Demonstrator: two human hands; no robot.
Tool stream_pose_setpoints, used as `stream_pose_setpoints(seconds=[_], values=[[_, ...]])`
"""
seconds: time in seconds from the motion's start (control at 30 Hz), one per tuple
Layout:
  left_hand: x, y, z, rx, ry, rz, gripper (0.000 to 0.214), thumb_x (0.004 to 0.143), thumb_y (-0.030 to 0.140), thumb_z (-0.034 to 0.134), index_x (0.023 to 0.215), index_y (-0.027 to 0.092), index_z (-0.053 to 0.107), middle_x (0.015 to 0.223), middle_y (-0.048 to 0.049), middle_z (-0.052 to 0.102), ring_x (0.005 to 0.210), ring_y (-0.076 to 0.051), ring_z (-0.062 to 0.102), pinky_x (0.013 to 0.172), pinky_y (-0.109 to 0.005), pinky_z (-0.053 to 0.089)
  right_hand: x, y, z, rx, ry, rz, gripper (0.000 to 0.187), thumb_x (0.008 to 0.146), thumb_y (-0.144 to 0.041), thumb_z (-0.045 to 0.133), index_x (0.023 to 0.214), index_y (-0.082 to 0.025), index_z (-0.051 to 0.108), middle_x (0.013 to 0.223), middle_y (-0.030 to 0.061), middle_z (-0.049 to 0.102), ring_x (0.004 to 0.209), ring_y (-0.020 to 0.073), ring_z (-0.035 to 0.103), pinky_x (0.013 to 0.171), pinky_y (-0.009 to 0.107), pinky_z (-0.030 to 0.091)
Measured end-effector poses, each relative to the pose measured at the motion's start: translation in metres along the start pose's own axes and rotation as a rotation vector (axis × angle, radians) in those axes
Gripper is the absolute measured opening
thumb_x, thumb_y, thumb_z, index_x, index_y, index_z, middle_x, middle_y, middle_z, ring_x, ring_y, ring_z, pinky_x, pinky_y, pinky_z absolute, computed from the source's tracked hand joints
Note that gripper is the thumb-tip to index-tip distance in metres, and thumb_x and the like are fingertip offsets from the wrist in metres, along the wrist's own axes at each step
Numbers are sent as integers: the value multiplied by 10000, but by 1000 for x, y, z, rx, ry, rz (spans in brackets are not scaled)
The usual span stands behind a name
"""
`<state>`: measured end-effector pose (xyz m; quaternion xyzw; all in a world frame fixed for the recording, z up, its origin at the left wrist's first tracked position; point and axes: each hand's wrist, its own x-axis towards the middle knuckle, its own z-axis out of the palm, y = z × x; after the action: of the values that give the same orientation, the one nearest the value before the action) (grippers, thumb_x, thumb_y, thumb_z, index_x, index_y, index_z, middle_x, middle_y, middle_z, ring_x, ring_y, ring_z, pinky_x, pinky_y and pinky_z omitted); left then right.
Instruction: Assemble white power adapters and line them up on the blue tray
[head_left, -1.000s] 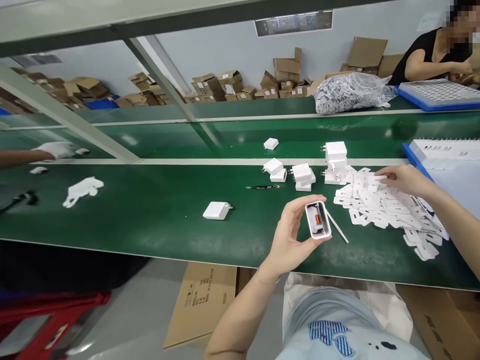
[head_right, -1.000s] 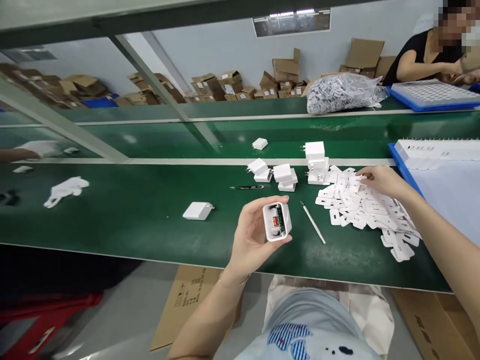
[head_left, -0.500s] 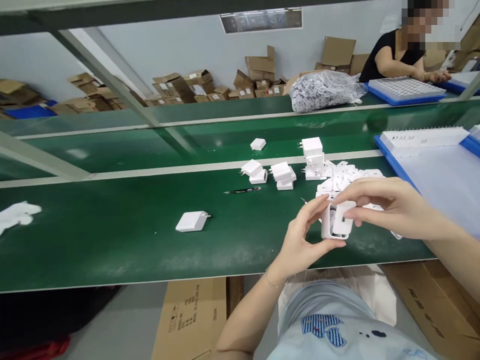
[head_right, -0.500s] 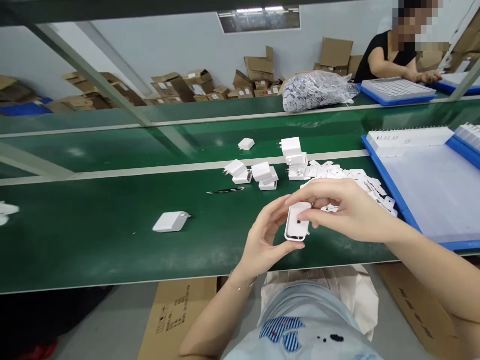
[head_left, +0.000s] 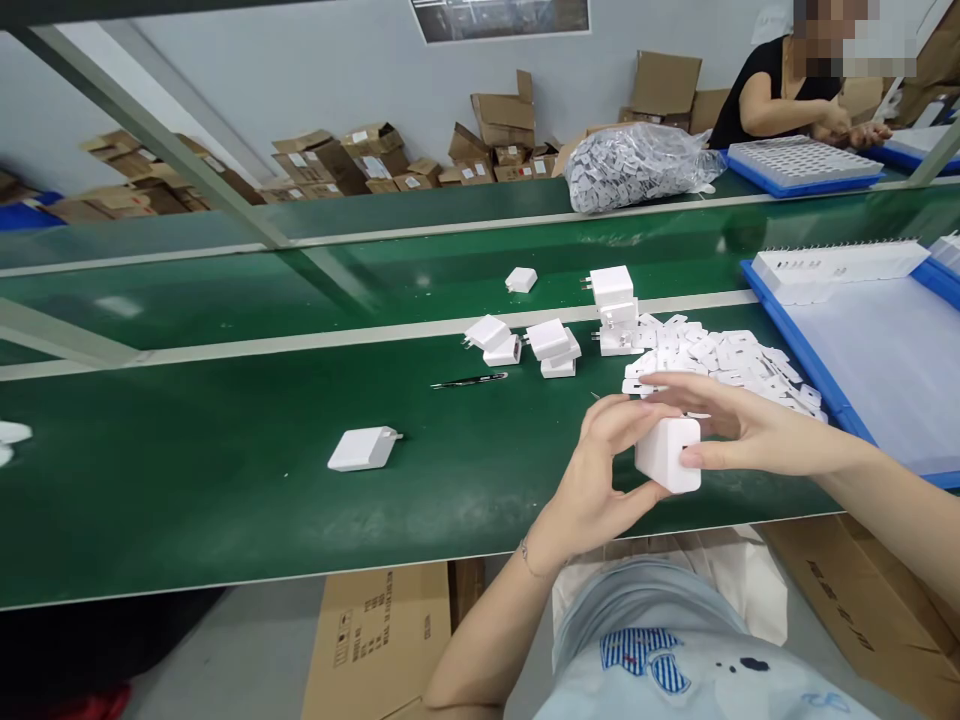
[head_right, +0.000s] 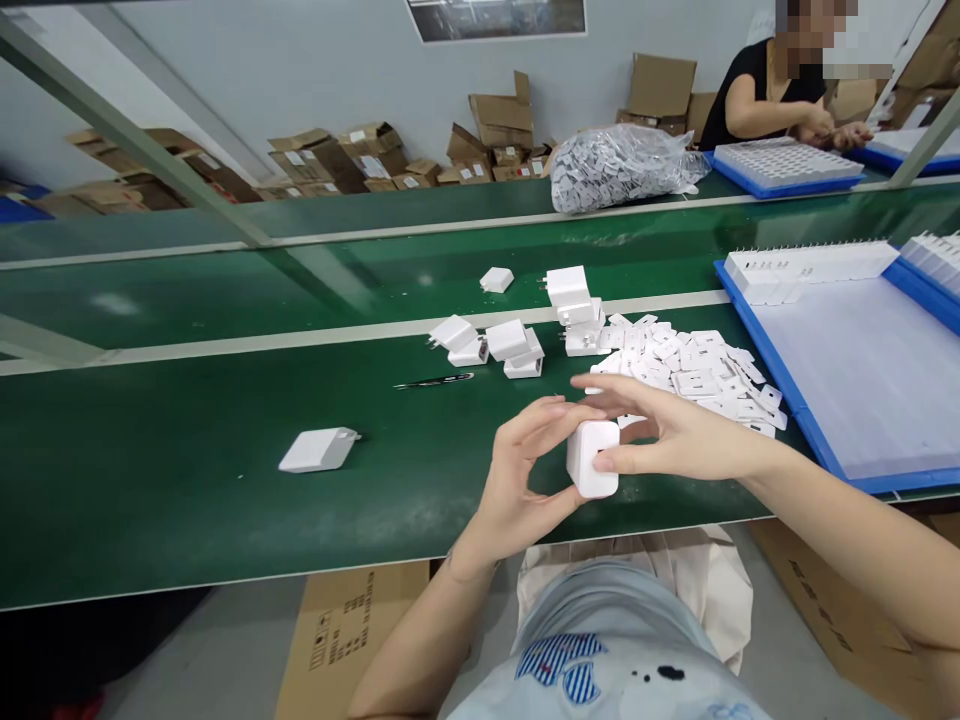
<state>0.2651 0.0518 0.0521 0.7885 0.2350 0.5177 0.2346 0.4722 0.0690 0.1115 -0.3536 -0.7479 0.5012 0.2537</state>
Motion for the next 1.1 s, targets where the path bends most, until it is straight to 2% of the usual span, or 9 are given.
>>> stream_pose_setpoints(seconds=[0.07, 0.17, 0.3, 0.4, 0.5, 0.63, 0.9, 1.0, 1.1], values=[[3, -2, -2, 97, -21, 55, 646, 839, 220, 737, 1379, 293, 390, 1213, -84, 661, 1179, -251, 605, 1107, -520, 411, 0, 5, -2, 78, -42, -12, 583, 861, -426, 693, 1413, -318, 538, 1426, 79, 563, 1263, 250, 580, 980, 421, 558], [4, -3, 1, 157, 90, -59, 552, 837, 262, 744, 1317, 289, 472, 1325, -114, 570, 1278, -275, 523, 1070, -492, 459, 0, 11, -1, 133, 149, -73, 537, 829, -420, 736, 1342, -318, 613, 1450, 70, 553, 1312, 267, 543, 1029, 443, 524], [3, -4, 20, -211, 166, -323, 654, 798, 448, 766, 1355, 280, 469, 1352, -122, 522, 1261, -271, 561, 1037, -423, 520, 1, 18, 6, 131, 388, -148, 552, 788, -397, 781, 1315, -327, 635, 1393, 76, 592, 1270, 280, 564, 995, 445, 543], [5, -5, 33, -382, 244, -430, 578, 823, 445, 740, 1324, 263, 516, 1308, -115, 583, 1215, -257, 605, 1004, -384, 553, 2, 19, 10, 63, 403, -223, 490, 823, -376, 752, 1301, -349, 643, 1328, 74, 603, 1258, 267, 551, 975, 418, 548], [8, -6, 36, -373, 300, -398, 539, 801, 401, 773, 1274, 237, 574, 1239, -107, 629, 1173, -256, 628, 985, -373, 568, 0, 18, 8, -33, 359, -314, 401, 914, -380, 645, 1315, -383, 630, 1268, 71, 579, 1252, 243, 524, 975, 386, 534], [7, -5, 33, -375, 253, -348, 519, 826, 374, 751, 1294, 231, 579, 1233, -113, 643, 1164, -256, 639, 991, -373, 567, -5, 17, 3, -269, 309, -434, 393, 990, -344, 518, 1374, -412, 569, 1181, 76, 522, 1184, 223, 509, 987, 392, 501], [12, 5, 38, -363, 301, -290, 506, 836, 354, 741, 1299, 219, 587, 1226, -113, 646, 1142, -248, 644, 975, -345, 561, -4, 12, 13, -570, 458, -569, 276, 1013, -346, 428, 1198, -299, 628, 1123, 100, 488, 1042, 235, 515, 840, 392, 505], [18, 6, 37, -533, 278, -404, 498, 811, 364, 767, 1262, 217, 617, 1252, -105, 658, 1159, -257, 644, 991, -349, 546, -3, 10, 5, -607, 511, -526, 290, 1021, -376, 403, 1158, -302, 647, 1060, 92, 524, 1006, 234, 543, 826, 396, 505], [22, 4, 34, -832, 155, -568, 522, 795, 482, 755, 1207, 184, 639, 1194, -120, 701, 1116, -298, 677, 961, -393, 560, -4, 14, -8, -618, 497, -475, 381, 964, -539, 481, 1214, -298, 636, 1106, 104, 561, 1060, 266, 558, 886, 430, 502]])
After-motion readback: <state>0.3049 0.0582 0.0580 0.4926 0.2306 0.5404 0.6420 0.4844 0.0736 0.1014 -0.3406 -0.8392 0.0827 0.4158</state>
